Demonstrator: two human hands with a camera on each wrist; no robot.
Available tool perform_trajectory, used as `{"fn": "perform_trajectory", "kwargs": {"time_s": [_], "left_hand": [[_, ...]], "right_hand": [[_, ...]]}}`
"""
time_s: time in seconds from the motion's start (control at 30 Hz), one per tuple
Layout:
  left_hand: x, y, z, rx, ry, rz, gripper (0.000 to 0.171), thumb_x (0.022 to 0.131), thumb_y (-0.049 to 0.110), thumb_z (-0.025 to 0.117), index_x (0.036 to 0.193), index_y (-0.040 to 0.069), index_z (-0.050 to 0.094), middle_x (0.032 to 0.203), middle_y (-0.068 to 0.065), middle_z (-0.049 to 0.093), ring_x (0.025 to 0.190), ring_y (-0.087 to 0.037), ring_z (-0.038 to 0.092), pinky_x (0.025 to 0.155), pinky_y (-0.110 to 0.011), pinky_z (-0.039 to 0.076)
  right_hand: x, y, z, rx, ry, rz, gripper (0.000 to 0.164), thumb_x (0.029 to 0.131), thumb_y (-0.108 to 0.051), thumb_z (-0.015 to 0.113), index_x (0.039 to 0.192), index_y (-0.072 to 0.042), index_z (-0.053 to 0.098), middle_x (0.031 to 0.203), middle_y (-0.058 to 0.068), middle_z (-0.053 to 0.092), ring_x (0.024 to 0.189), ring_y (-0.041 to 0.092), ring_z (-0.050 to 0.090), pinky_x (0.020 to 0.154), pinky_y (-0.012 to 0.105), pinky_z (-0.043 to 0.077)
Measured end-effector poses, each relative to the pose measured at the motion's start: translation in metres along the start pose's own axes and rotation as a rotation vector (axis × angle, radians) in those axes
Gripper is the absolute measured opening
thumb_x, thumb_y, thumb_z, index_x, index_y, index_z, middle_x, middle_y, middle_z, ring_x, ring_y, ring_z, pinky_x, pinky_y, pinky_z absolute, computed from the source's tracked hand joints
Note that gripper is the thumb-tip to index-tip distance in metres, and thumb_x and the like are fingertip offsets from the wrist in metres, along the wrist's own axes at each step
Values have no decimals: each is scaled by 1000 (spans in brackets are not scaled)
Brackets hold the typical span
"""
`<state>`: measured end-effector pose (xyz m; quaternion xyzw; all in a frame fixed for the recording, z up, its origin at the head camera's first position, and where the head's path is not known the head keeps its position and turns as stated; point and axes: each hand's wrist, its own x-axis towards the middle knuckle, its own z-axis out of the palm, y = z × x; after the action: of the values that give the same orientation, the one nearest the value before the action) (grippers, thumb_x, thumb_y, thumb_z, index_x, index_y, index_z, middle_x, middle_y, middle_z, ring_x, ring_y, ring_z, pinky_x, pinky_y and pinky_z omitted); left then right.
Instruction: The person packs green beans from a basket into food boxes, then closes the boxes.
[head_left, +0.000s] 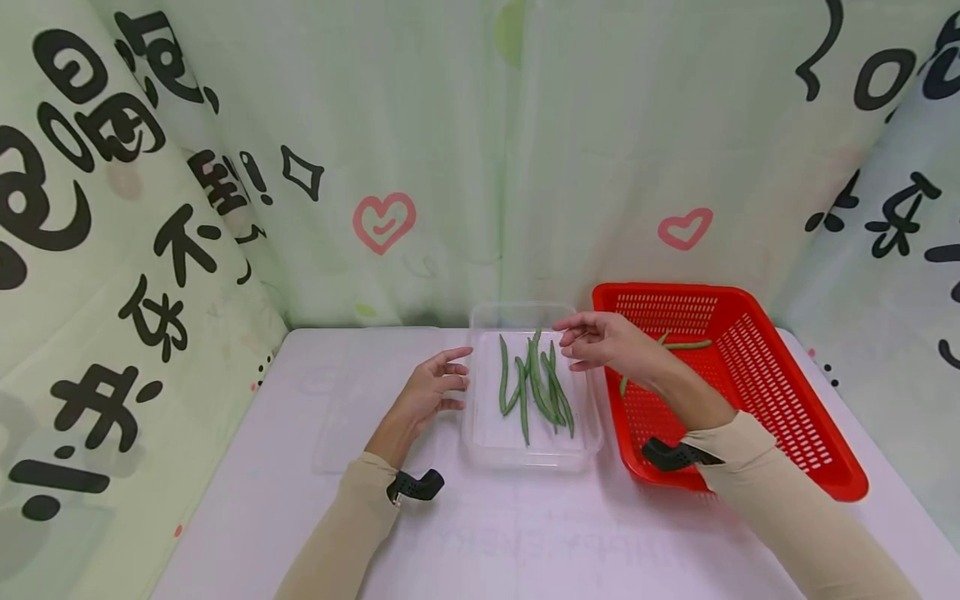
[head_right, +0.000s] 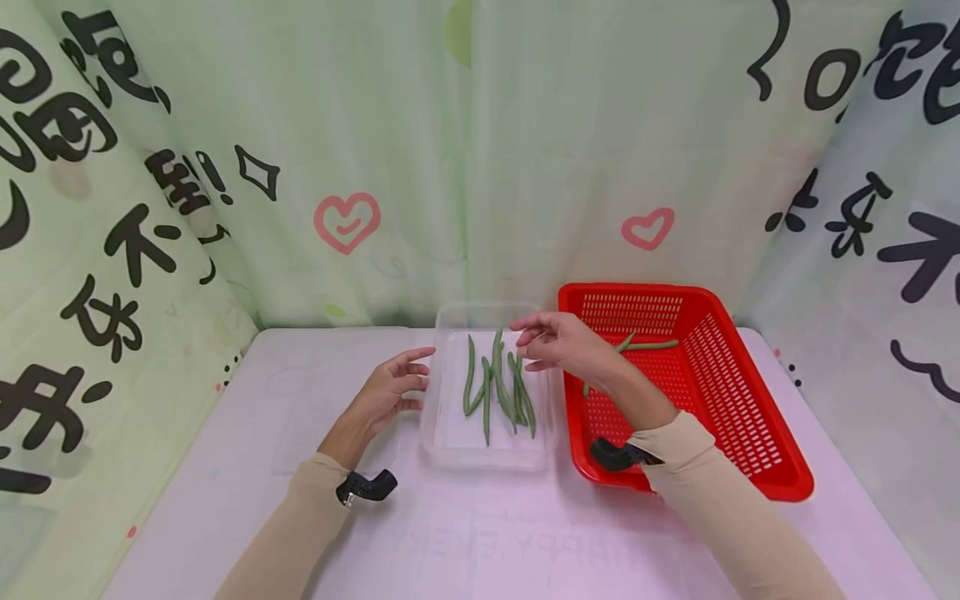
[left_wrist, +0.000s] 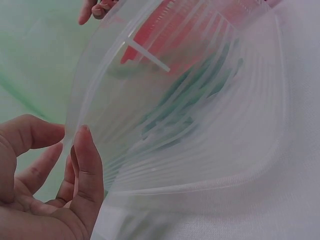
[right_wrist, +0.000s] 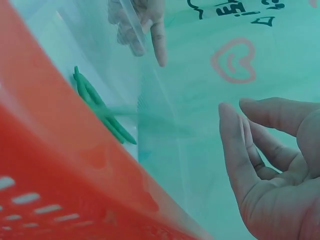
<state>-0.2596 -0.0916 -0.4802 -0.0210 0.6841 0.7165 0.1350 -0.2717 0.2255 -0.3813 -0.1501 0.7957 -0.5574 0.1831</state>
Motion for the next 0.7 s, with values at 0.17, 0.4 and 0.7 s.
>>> {"fn": "perform_trajectory", "kwargs": {"time_s": [0.17, 0.4, 0.7], "left_hand": [[0, 0, 0, -5, -13, 3, 52, 94, -1, 63, 144, 14, 58, 111, -8, 56, 86, -18, 60, 63, -27, 58], [0, 0, -1, -7, -14, -4, 53, 94, -2, 63, 145, 13, 57, 110, -6, 55, 88, -20, 60, 63, -27, 57], [0, 0, -1, -8, -15, -9, 53, 94, -2, 63, 145, 14, 57, 110, -6, 56, 90, -22, 60, 63, -27, 57]], "right_hand": [[-3, -4, -8, -43, 28, -5, 41, 96, -14, 70, 133, -3, 59, 117, 21, 62, 105, 30, 65, 91, 42, 59], [-11, -2, -25, -108, 34, -10, 38, 96, -14, 69, 132, -4, 61, 120, 21, 63, 110, 41, 62, 95, 47, 57], [-17, 12, -45, -117, 15, -43, 41, 96, -14, 70, 132, 1, 60, 124, 29, 60, 112, 44, 60, 87, 30, 59]]}}
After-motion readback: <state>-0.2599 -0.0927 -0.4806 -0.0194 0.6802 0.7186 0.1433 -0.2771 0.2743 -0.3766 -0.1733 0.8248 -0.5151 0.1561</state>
